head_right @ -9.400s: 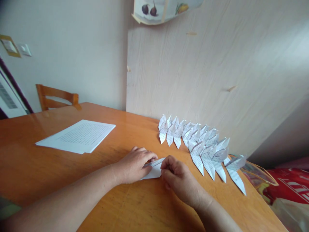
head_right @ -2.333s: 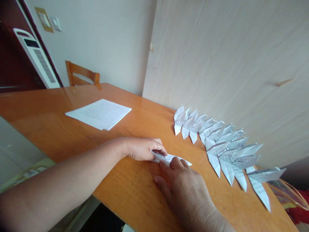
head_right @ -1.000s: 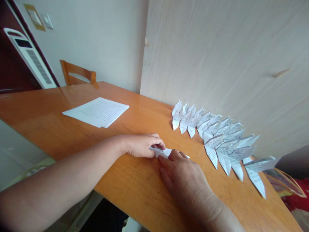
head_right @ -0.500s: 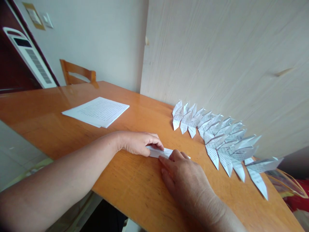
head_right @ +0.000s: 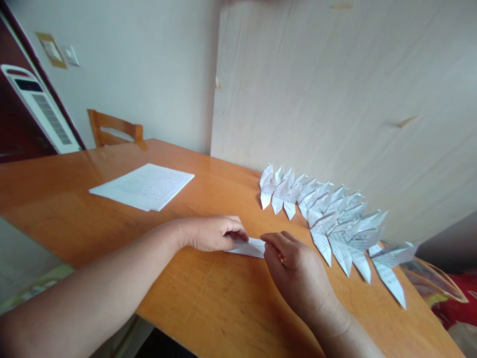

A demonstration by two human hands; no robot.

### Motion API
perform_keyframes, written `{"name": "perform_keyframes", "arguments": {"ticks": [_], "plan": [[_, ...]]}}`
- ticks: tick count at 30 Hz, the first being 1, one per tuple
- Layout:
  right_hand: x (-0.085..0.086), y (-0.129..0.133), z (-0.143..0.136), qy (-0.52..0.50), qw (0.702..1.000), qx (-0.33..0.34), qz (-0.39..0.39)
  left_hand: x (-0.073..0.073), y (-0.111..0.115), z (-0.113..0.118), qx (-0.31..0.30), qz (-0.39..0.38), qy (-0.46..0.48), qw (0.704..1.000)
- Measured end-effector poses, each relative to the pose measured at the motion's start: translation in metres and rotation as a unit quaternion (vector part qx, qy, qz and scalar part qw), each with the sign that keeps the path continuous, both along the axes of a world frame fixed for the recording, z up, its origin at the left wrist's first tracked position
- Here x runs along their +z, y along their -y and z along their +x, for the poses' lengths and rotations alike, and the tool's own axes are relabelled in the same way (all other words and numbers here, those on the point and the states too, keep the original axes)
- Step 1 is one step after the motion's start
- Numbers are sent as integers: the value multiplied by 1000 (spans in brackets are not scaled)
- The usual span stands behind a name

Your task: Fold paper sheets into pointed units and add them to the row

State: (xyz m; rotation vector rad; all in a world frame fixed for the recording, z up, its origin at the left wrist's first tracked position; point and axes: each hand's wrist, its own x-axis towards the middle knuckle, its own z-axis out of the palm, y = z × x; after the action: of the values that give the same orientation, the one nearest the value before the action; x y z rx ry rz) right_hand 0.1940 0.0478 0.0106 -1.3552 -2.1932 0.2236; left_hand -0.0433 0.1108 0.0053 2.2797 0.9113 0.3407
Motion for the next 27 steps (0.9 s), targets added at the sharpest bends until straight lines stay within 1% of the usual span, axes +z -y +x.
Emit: {"name": "perform_keyframes", "arguments": {"ticks": [3, 6, 9, 14, 18, 20, 22, 24, 26, 27], "plan": [[-5, -8, 4, -11, 1000, -24, 15, 0, 2, 2, 13, 4, 16, 1000], [-10, -14, 8, -7, 1000, -28, 8, 1, 4, 3, 26, 1, 44, 999], [-12, -18, 10, 3, 1000, -23, 1, 4, 6, 4, 44, -5, 71, 996], [-8, -15, 5, 30, 999, 7, -20, 14, 11, 5, 99, 3, 132, 986], [-6, -11, -2, 87, 995, 37, -25, 23, 17, 0, 83, 28, 205, 975], [-6, -9, -5, 100, 994, 42, -23, 27, 20, -3, 79, 35, 237, 968], [-6, -9, -7, 104, 994, 42, -19, 34, 24, -4, 87, 37, 260, 961], [-8, -10, -8, 108, 993, 43, -18, 45, 33, -3, 84, 37, 284, 955], [-10, -13, -7, 109, 993, 46, -21, 63, 50, -3, 56, 34, 313, 948], [-12, -14, -7, 107, 993, 45, -18, 74, 62, -4, 39, 29, 322, 945]]}}
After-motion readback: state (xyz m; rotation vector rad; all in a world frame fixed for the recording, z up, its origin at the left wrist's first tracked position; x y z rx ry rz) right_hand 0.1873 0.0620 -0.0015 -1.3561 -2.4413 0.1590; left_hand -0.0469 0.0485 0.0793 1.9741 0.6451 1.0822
